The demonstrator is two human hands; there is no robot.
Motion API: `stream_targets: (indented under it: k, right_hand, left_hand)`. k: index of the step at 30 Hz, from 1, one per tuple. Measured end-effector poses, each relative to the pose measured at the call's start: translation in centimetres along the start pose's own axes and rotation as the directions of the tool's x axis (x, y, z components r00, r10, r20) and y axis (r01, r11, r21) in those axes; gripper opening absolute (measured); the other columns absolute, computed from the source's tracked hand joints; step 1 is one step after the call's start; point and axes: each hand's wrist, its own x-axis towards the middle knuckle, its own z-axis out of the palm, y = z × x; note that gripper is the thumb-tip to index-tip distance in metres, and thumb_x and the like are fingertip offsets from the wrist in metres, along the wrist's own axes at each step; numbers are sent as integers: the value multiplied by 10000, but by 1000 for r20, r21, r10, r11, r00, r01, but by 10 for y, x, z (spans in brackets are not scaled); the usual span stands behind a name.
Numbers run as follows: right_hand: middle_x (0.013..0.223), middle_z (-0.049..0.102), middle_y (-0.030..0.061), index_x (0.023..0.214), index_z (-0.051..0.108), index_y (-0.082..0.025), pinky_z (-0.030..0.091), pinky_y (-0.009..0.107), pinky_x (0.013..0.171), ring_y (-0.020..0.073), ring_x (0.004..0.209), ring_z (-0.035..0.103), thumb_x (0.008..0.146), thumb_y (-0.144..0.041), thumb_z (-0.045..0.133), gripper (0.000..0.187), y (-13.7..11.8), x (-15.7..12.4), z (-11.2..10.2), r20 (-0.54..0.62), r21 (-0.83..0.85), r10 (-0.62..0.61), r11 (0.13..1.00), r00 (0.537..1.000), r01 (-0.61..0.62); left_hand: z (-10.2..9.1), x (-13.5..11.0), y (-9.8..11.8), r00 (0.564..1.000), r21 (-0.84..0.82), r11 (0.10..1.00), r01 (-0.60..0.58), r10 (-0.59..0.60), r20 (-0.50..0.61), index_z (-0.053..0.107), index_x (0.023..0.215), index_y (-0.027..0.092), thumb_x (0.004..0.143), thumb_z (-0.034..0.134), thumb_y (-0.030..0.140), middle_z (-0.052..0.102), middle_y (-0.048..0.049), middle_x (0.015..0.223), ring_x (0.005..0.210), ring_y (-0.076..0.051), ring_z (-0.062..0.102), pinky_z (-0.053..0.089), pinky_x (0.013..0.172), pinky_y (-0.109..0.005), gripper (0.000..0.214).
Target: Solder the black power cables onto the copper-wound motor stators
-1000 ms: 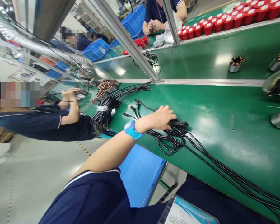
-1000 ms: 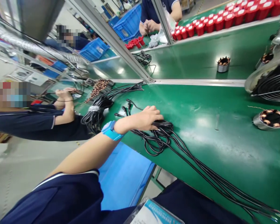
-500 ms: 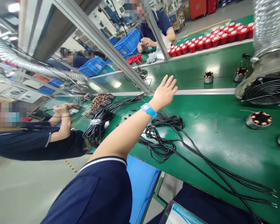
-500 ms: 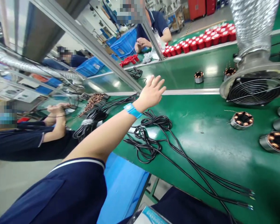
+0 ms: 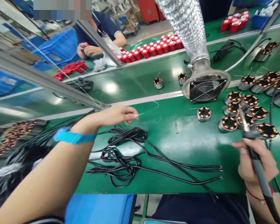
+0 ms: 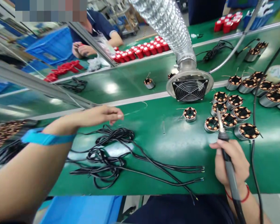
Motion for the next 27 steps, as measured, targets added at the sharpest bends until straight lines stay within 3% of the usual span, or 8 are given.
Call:
stream_targets:
  k: [4, 7, 11, 16, 18, 21, 24, 27]
  right_hand:
    - [902, 697, 37, 1268, 575, -218, 508, 368, 733, 183, 796, 621, 807, -36, 584, 495, -4, 4, 0, 178, 30, -53, 998, 983, 48]
    - [1016, 698, 46, 1330, 511, -229, 536, 348, 774, 165, 853, 654, 857, -68, 560, 502, -2, 0, 1, 270, 42, 11, 999, 963, -24]
    - [1043, 708, 36, 1373, 433, -239, 565, 290, 742, 127, 787, 688, 924, -103, 486, 472, 2, -5, 8, 373, 28, 65, 996, 926, -82]
    - [1263, 612, 109, 1308, 417, -223, 576, 307, 730, 147, 824, 688, 917, -170, 493, 401, -1, 3, 20, 450, -56, 98, 995, 888, -81]
    - [1381, 512, 149, 1291, 378, -205, 575, 333, 751, 167, 886, 674, 901, -173, 480, 404, -3, 10, 27, 518, -76, 69, 997, 852, -35]
    - [1442, 427, 191, 1235, 382, -164, 539, 415, 849, 243, 1050, 606, 867, -145, 468, 378, -3, 21, 43, 583, -196, 6, 972, 813, 133]
    - [1401, 463, 194, 1212, 416, -138, 465, 492, 932, 321, 1192, 493, 845, -145, 500, 376, 4, 30, 59, 570, -363, -20, 891, 822, 274]
    - [1344, 522, 155, 1210, 466, -146, 407, 511, 974, 342, 1246, 436, 843, -179, 535, 375, 12, 36, 68, 582, -452, -42, 813, 812, 366]
  left_hand:
    - [45, -7, 61, 930, 280, 916, -287, 197, 310, 620, 807, 179, 903, 425, 326, 600, -8, 682, 629, -128, 530, 350, 592, -228, 262]
    - [86, -7, 103, 851, 396, 772, -497, 345, 396, 623, 804, 175, 926, 417, 246, 654, -32, 735, 654, -136, 566, 336, 591, -240, 250]
    - [128, -4, 138, 761, 384, 657, -649, 559, 329, 617, 862, 176, 950, 423, 261, 696, -37, 819, 706, -154, 625, 363, 596, -252, 230]
    - [165, 0, 144, 657, 275, 610, -743, 743, 126, 597, 844, 159, 980, 359, 309, 689, -45, 837, 762, -166, 635, 425, 674, -269, 312]
    - [174, 4, 137, 678, 168, 668, -725, 735, 1, 593, 820, 156, 982, 339, 303, 675, -46, 798, 730, -155, 618, 427, 676, -268, 335]
    - [179, 19, 123, 816, -249, 779, -575, 526, -238, 582, 838, 158, 976, 322, 334, 600, -13, 662, 601, -119, 560, 418, 605, -239, 343]
    - [179, 38, 114, 911, -709, 572, -412, 256, -323, 532, 876, 161, 950, 324, 414, 524, 27, 597, 501, -96, 524, 416, 514, -209, 336]
    - [181, 50, 113, 921, -798, 459, -390, 174, -349, 505, 904, 158, 938, 301, 417, 513, 34, 614, 474, -88, 519, 410, 470, -200, 331]
